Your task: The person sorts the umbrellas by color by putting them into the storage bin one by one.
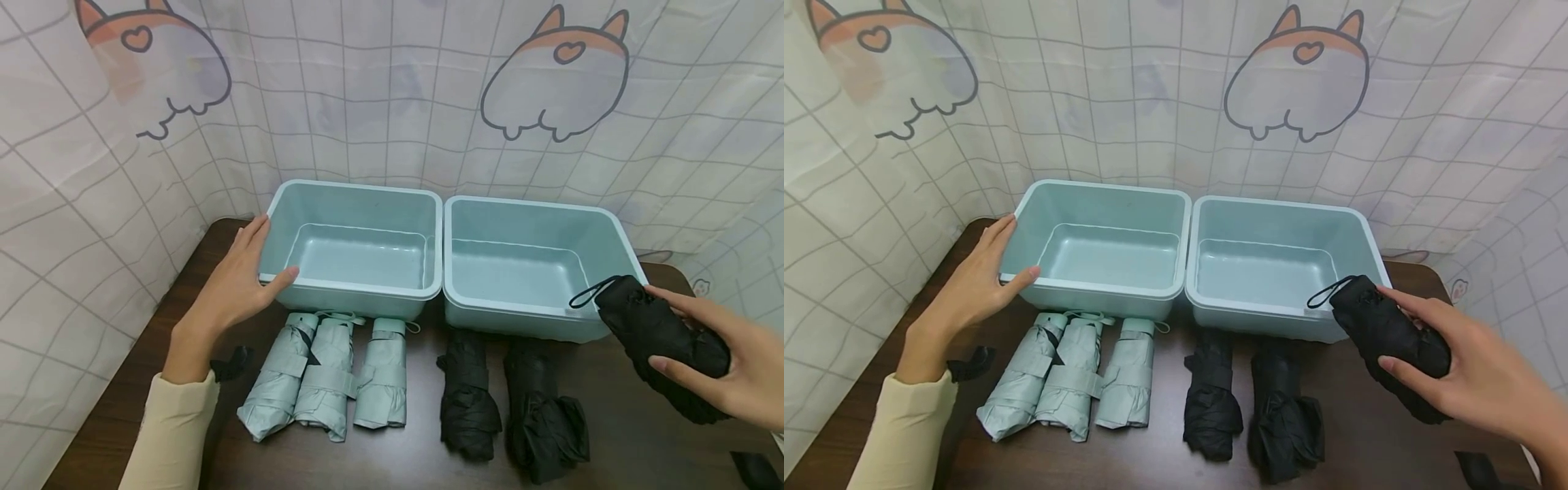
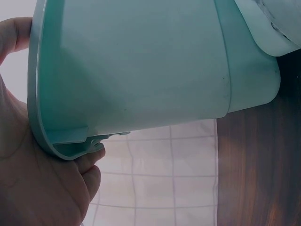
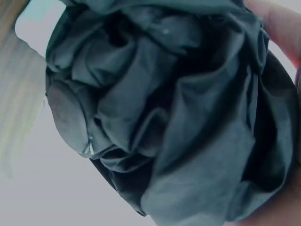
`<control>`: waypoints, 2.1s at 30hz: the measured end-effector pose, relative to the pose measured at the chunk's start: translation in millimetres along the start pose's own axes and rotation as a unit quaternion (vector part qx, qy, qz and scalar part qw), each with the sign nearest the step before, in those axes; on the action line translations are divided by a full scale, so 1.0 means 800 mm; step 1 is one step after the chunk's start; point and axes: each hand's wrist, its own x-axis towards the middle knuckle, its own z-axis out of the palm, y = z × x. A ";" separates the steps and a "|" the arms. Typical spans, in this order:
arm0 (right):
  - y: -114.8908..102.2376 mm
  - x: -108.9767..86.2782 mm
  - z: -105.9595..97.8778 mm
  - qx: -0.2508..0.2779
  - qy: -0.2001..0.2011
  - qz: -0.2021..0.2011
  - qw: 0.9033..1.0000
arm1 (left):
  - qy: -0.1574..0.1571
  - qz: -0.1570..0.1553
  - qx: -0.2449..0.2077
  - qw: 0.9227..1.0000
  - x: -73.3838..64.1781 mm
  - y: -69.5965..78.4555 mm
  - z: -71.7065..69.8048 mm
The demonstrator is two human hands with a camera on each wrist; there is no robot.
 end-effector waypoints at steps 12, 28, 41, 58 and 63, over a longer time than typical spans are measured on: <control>0.005 0.050 -0.015 -0.036 -0.038 -0.014 0.999 | -0.002 0.006 0.000 1.000 0.004 0.001 0.005; -0.008 0.130 -0.031 -0.073 -0.100 -0.063 0.990 | 0.009 0.009 0.006 1.000 -0.003 -0.002 -0.001; -0.014 0.160 -0.024 -0.098 -0.129 -0.097 0.982 | 0.004 0.006 -0.005 1.000 -0.002 -0.001 -0.001; -0.016 0.199 0.001 -0.119 -0.214 -0.083 0.966 | 0.003 0.003 0.001 1.000 -0.003 -0.002 0.004; -0.011 0.213 0.007 -0.118 -0.230 -0.077 0.963 | 0.000 0.008 -0.004 1.000 0.001 0.002 0.011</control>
